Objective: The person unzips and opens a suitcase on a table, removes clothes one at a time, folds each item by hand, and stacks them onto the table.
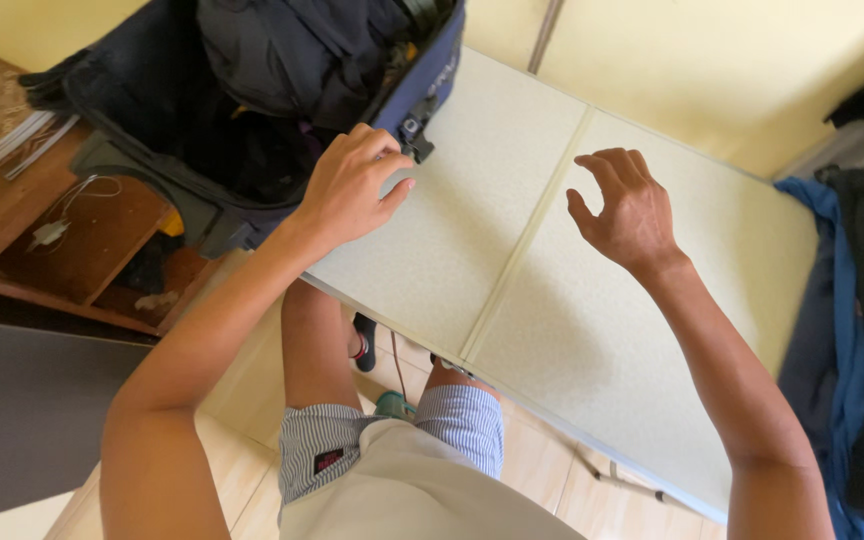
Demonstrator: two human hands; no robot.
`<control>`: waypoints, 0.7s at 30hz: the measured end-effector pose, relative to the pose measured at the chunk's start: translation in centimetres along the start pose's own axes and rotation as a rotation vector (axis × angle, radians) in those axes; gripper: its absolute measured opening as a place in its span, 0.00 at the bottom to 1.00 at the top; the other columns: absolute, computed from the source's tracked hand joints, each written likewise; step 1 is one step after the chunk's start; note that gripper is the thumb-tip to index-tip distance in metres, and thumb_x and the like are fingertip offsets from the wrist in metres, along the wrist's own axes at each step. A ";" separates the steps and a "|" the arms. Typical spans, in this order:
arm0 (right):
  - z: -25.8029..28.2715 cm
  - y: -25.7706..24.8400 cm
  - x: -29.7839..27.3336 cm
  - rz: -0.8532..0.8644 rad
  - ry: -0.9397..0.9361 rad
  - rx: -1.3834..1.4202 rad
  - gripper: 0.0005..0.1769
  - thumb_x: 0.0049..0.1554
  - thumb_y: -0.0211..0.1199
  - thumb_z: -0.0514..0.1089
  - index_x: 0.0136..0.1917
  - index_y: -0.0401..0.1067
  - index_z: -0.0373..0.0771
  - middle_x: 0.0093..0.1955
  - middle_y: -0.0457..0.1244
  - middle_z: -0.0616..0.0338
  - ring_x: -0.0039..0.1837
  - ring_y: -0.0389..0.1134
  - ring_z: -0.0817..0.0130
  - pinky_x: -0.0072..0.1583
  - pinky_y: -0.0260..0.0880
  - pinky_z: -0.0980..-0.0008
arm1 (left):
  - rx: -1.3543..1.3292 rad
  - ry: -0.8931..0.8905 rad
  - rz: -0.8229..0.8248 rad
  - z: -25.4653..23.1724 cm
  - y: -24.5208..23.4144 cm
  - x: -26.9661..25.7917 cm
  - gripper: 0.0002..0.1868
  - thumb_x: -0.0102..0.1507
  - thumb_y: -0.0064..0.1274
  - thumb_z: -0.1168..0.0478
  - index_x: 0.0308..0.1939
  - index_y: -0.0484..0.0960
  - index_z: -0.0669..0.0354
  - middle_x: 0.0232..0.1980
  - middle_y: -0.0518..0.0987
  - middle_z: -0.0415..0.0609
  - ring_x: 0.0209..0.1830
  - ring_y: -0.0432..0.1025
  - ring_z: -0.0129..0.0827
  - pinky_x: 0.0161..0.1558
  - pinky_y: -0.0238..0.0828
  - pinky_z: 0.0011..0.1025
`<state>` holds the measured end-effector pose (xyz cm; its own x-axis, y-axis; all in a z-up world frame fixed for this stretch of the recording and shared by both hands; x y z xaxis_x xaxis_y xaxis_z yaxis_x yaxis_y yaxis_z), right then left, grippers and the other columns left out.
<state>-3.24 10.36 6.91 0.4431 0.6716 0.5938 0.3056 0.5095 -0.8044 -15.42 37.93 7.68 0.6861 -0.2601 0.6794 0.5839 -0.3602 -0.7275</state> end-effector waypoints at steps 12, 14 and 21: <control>4.6 6.4 14.5 -0.044 -0.200 0.171 0.26 0.54 0.73 0.38 0.64 0.71 0.31 0.62 0.64 0.44 0.63 0.66 0.48 0.59 0.73 0.56 | 0.192 -0.274 -0.056 15.3 -5.0 -0.3 0.15 0.63 0.68 0.58 0.48 0.82 0.61 0.53 0.73 0.49 0.53 0.69 0.44 0.56 0.68 0.40; 4.7 9.2 17.6 0.010 -0.160 0.265 0.25 0.57 0.72 0.39 0.65 0.70 0.30 0.63 0.65 0.43 0.66 0.66 0.47 0.62 0.72 0.56 | 0.307 -0.348 -0.083 19.4 -4.6 0.2 0.28 0.63 0.70 0.54 0.61 0.75 0.63 0.60 0.71 0.54 0.60 0.66 0.48 0.61 0.65 0.42; 4.6 19.9 27.4 0.038 0.032 0.481 0.29 0.60 0.70 0.48 0.65 0.67 0.27 0.64 0.66 0.39 0.65 0.67 0.45 0.66 0.68 0.53 | 0.360 -0.532 -0.126 28.9 -1.3 2.7 0.53 0.54 0.72 0.37 0.70 0.64 0.67 0.66 0.63 0.73 0.65 0.58 0.63 0.59 0.57 0.53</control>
<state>11.09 41.40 7.29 0.4741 0.6814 0.5576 -0.1323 0.6812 -0.7201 -1.75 63.56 7.69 0.6700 0.2766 0.6889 0.7193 -0.0124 -0.6946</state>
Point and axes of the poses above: each hand's wrist, its own x-axis towards the middle knuckle, its own y-axis out of the palm, z = x × y, the point moved 7 cm from there along x, towards the middle knuckle
